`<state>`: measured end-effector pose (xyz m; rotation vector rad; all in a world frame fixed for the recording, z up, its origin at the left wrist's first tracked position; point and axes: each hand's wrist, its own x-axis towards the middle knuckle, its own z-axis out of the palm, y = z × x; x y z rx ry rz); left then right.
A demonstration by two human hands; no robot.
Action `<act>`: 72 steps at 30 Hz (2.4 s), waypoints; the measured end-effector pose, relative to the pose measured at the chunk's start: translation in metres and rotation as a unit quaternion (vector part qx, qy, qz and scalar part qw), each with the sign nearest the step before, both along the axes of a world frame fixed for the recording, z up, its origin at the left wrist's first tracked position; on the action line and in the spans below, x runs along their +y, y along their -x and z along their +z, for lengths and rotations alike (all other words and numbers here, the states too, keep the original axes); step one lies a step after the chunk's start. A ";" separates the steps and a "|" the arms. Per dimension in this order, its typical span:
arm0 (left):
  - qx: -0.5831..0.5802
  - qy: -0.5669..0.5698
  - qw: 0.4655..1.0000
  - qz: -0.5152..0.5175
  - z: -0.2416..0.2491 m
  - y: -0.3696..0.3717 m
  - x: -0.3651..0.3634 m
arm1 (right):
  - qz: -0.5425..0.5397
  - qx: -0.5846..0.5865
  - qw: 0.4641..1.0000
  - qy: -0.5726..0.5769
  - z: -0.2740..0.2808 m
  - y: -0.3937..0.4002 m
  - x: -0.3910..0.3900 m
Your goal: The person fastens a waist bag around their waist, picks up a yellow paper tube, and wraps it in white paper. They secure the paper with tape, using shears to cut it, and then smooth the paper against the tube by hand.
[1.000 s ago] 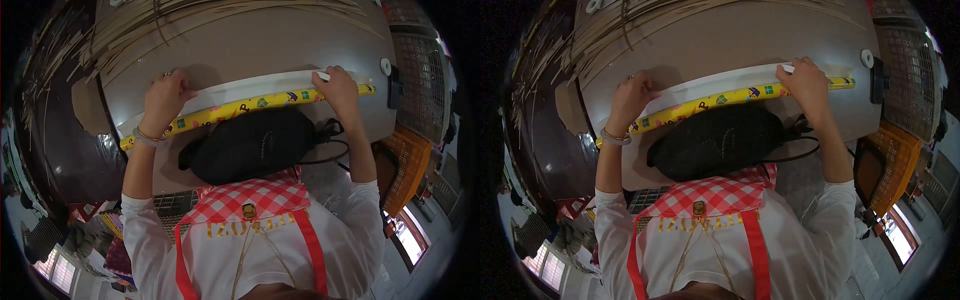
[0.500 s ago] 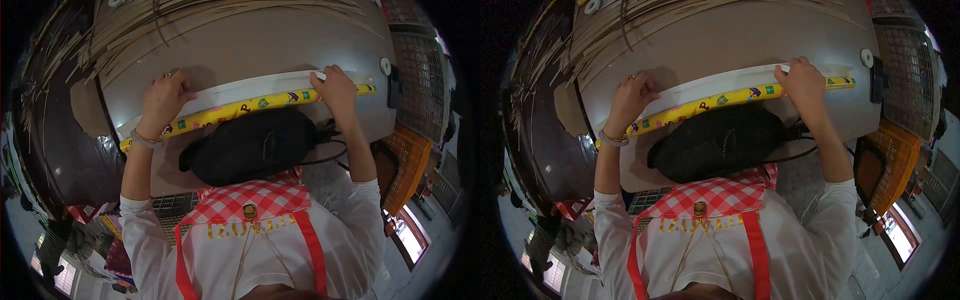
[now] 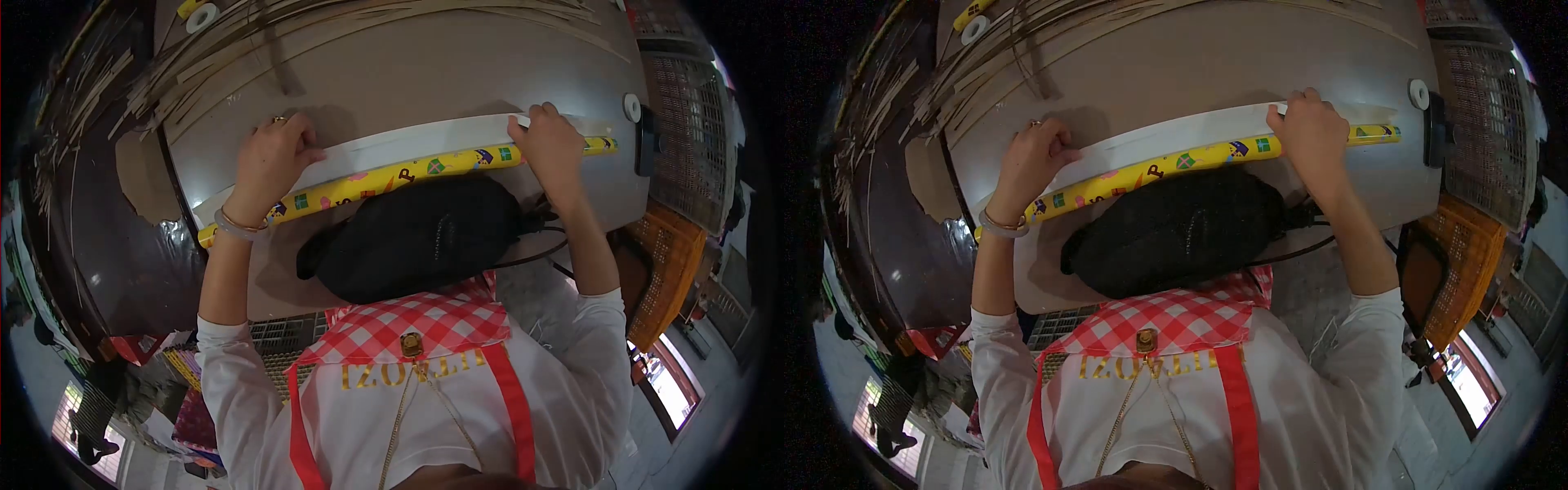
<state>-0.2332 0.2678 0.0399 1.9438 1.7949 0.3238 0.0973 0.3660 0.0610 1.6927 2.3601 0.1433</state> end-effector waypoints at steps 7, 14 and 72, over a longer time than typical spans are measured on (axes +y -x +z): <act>0.091 -0.076 0.978 -0.170 0.003 0.003 0.009 | 0.004 0.000 1.000 -0.004 0.000 -0.003 0.003; 0.270 -0.194 0.838 -0.434 0.003 -0.010 0.041 | -0.022 -0.005 1.000 0.022 -0.002 -0.002 0.007; -0.016 -0.141 0.848 -0.511 -0.016 -0.137 0.129 | -0.119 0.187 0.943 0.246 0.016 -0.158 0.090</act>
